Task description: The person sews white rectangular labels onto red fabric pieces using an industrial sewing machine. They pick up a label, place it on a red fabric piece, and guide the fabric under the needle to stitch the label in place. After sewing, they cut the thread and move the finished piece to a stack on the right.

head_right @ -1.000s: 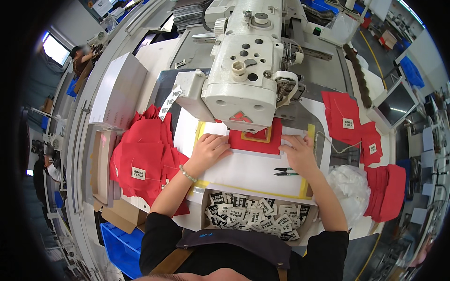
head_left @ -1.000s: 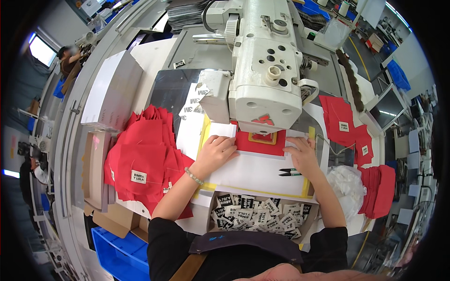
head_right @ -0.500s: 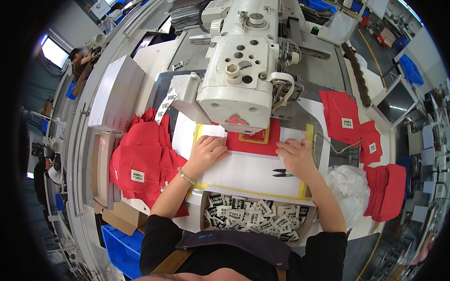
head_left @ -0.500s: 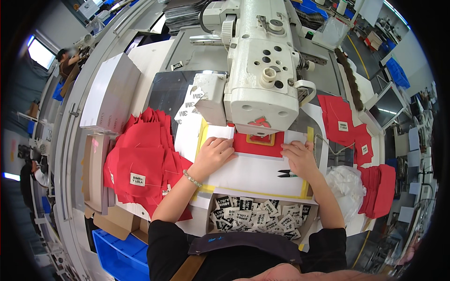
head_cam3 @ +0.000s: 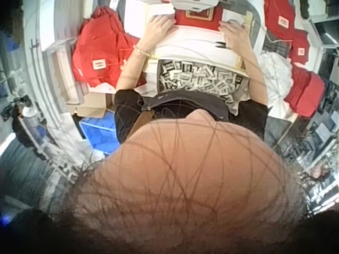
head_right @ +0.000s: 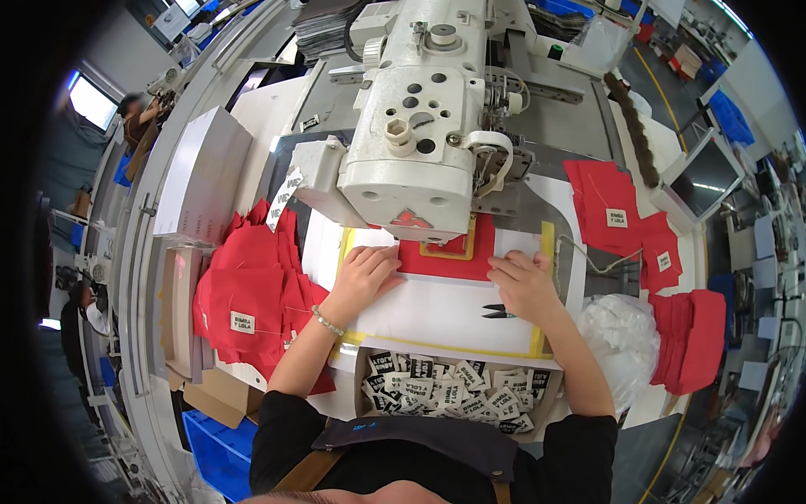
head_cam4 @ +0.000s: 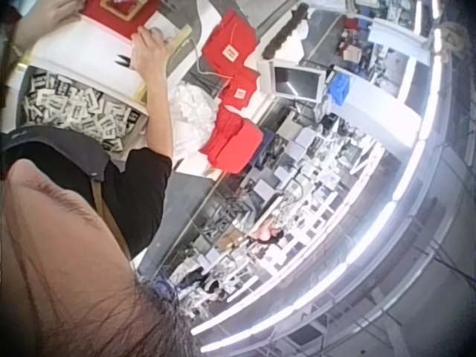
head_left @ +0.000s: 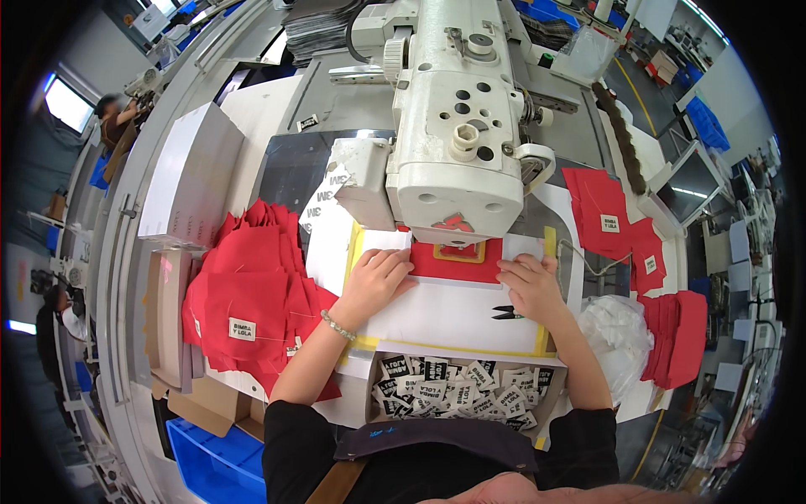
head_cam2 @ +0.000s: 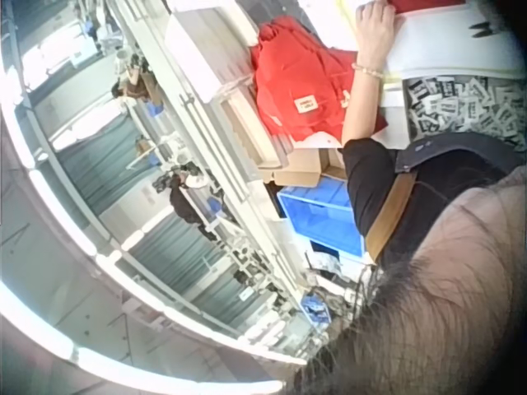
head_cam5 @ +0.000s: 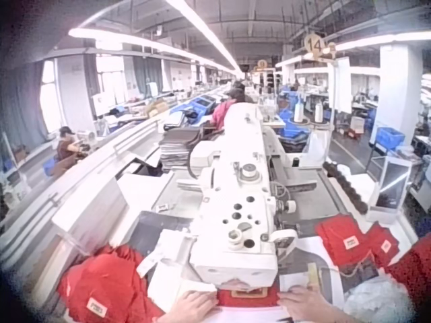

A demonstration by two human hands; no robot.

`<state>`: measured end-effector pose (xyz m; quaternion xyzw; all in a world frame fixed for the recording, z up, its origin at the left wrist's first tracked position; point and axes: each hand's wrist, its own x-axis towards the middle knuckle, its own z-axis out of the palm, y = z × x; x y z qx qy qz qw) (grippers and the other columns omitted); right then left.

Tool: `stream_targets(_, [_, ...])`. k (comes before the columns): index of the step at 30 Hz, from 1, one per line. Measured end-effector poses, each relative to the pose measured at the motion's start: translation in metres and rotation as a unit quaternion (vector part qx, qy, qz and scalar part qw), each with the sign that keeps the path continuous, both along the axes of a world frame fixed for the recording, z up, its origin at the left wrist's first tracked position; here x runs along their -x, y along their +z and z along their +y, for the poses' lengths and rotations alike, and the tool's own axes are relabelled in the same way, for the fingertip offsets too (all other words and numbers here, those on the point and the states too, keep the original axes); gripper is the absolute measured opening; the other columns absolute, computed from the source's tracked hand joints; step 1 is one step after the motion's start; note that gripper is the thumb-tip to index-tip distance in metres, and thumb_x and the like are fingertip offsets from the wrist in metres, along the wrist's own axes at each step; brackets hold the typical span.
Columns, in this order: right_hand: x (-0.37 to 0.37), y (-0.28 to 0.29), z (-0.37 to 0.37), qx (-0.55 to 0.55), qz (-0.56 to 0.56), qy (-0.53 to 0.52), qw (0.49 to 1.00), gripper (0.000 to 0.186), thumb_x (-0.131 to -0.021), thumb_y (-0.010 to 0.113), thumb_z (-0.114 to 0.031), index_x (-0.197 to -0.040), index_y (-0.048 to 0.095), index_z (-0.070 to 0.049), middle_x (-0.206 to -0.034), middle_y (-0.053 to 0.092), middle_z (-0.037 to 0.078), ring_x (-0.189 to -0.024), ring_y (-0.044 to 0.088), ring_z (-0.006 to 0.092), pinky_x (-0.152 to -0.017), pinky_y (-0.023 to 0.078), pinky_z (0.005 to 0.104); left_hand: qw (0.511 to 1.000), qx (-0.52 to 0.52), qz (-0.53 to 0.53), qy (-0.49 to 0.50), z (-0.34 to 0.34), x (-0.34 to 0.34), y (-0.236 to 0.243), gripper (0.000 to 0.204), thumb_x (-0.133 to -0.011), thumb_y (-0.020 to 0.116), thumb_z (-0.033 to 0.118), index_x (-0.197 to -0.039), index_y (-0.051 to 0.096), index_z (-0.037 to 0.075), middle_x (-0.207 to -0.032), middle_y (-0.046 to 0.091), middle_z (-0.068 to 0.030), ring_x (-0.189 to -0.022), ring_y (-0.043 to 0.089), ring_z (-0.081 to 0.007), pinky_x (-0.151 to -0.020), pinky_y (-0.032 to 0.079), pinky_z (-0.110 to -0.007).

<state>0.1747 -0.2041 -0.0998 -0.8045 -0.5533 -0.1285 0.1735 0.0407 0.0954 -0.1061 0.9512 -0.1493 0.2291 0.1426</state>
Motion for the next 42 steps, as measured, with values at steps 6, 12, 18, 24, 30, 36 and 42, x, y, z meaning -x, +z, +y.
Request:
stream_targets(6, [0.0009, -0.0029, -0.0030, 0.007, 0.008, 0.001, 1.000, 0.026, -0.068, 0.065, -0.007, -0.093, 0.066, -0.014, -0.115, 0.064, -0.002, -0.102, 0.056, 0.0193, -0.082, 0.032, 0.0427, 0.999, 0.024, 0.031, 0.028, 0.0005, 0.0006, 0.0011, 0.036, -0.078, 0.073, 0.027, -0.106, 0.061, 0.008, -0.117, 0.061, -0.0073, -0.108, 0.058, -0.0216, -0.092, 0.044, -0.037])
stream_targets(12, [0.0023, -0.0042, -0.0037, -0.008, 0.020, -0.004, 1.000, 0.029, -0.064, 0.063, -0.004, -0.091, 0.068, -0.015, -0.116, 0.066, -0.002, -0.103, 0.056, 0.0208, -0.085, 0.031, 0.0424, 0.998, -0.005, 0.053, 0.040, -0.0013, 0.0008, 0.0031, 0.039, -0.081, 0.070, 0.029, -0.113, 0.061, 0.009, -0.131, 0.055, -0.0104, -0.121, 0.053, -0.0228, -0.099, 0.040, -0.041])
stream_targets(18, [0.0018, -0.0002, -0.0025, -0.007, 0.018, 0.005, 1.000, 0.026, -0.067, 0.064, -0.006, -0.092, 0.066, -0.014, -0.120, 0.064, 0.000, -0.103, 0.057, 0.0203, -0.082, 0.032, 0.0429, 0.997, -0.011, 0.063, 0.052, -0.0020, 0.0013, 0.0022, 0.040, -0.082, 0.069, 0.030, -0.116, 0.061, 0.011, -0.131, 0.055, -0.0115, -0.125, 0.051, -0.0246, -0.102, 0.037, -0.044])
stream_targets(24, [0.0003, -0.0042, -0.0027, -0.013, 0.028, 0.004, 1.000, 0.026, -0.066, 0.064, -0.005, -0.091, 0.066, -0.013, -0.117, 0.065, 0.001, -0.101, 0.057, 0.0210, -0.082, 0.032, 0.0430, 0.997, -0.004, 0.061, 0.053, -0.0023, 0.0007, 0.0041, 0.041, -0.080, 0.070, 0.030, -0.116, 0.061, 0.011, -0.129, 0.056, -0.0125, -0.125, 0.050, -0.0264, -0.103, 0.037, -0.045])
stream_targets(30, [0.0008, -0.0016, -0.0028, -0.012, 0.031, 0.003, 0.999, 0.026, -0.066, 0.064, -0.005, -0.090, 0.066, -0.013, -0.117, 0.065, 0.001, -0.101, 0.057, 0.0213, -0.082, 0.033, 0.0429, 0.996, 0.004, 0.066, 0.059, -0.0036, 0.0006, 0.0057, 0.039, -0.080, 0.070, 0.030, -0.113, 0.062, 0.011, -0.131, 0.054, -0.0126, -0.124, 0.050, -0.0268, -0.102, 0.037, -0.046])
stream_targets(36, [0.0005, -0.0023, -0.0031, -0.015, 0.034, 0.004, 0.999, 0.026, -0.066, 0.063, -0.004, -0.090, 0.066, -0.013, -0.116, 0.065, 0.001, -0.099, 0.057, 0.0216, -0.081, 0.033, 0.0426, 0.996, 0.010, 0.069, 0.061, -0.0034, 0.0012, 0.0057, 0.039, -0.079, 0.070, 0.030, -0.112, 0.061, 0.011, -0.132, 0.053, -0.0131, -0.124, 0.050, -0.0270, -0.101, 0.037, -0.046])
stream_targets(42, [0.0012, -0.0020, -0.0023, -0.021, 0.033, 0.009, 0.999, 0.026, -0.065, 0.063, -0.004, -0.090, 0.065, -0.013, -0.116, 0.065, 0.002, -0.099, 0.057, 0.0216, -0.081, 0.033, 0.0423, 0.995, -0.008, 0.076, 0.064, -0.0034, 0.0007, 0.0067, 0.044, -0.080, 0.069, 0.035, -0.116, 0.061, 0.011, -0.133, 0.052, -0.0145, -0.125, 0.049, -0.0289, -0.102, 0.037, -0.047])
